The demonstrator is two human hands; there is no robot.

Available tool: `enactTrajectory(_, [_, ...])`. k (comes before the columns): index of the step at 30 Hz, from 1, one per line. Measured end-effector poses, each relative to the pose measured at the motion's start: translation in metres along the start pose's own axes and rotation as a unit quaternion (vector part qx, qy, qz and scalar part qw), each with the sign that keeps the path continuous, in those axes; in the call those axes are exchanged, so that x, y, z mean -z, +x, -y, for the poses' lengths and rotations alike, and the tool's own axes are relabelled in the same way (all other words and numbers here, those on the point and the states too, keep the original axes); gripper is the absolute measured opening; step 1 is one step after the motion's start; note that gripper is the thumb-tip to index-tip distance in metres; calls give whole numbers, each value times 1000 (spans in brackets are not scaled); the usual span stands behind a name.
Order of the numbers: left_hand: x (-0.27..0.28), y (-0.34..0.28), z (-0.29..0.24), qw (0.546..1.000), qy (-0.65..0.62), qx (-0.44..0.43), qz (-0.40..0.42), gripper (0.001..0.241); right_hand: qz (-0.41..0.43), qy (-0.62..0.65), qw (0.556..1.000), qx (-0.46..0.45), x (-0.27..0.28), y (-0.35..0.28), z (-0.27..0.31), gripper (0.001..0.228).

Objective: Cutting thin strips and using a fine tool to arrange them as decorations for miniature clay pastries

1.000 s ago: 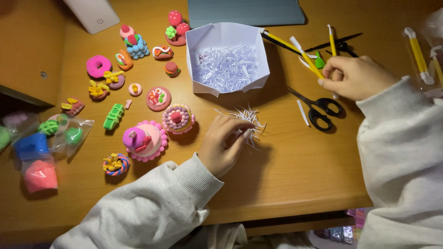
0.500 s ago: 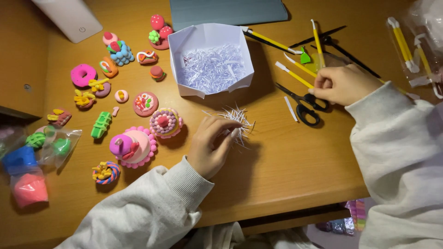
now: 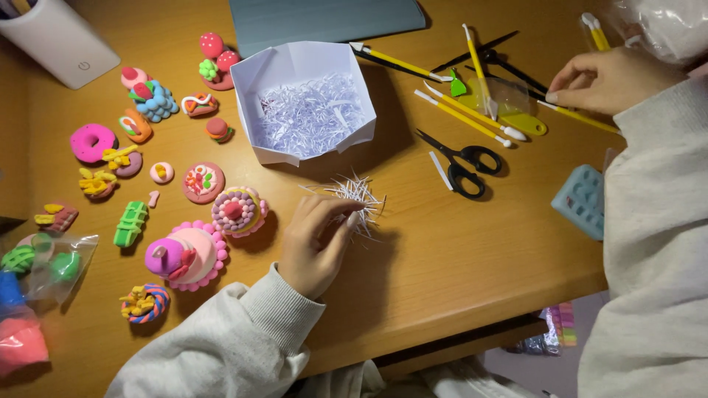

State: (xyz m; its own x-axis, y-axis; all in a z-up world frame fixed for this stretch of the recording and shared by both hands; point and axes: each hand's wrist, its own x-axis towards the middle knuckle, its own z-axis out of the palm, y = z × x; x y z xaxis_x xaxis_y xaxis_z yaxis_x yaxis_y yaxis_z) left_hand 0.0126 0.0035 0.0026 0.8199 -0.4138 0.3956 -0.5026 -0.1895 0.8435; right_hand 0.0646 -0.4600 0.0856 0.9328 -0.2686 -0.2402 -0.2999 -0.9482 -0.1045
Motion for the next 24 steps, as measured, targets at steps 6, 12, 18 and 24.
enactTrajectory(6, [0,0,-3,1000,0,4,-5,14,-74,-56,996,-10,-2,-23,-34,23])
enactTrajectory(12, [-2,0,-2,1000,2,1,-6,15,-123,-46,985,110,-17,-25,-22,25])
enactTrajectory(18, [0,0,-3,1000,8,-18,-17,14,-161,27,982,99,-32,39,52,13])
enactTrajectory(24, [1,-1,-4,1000,2,-19,-20,14,-52,19,993,-104,-45,87,95,29])
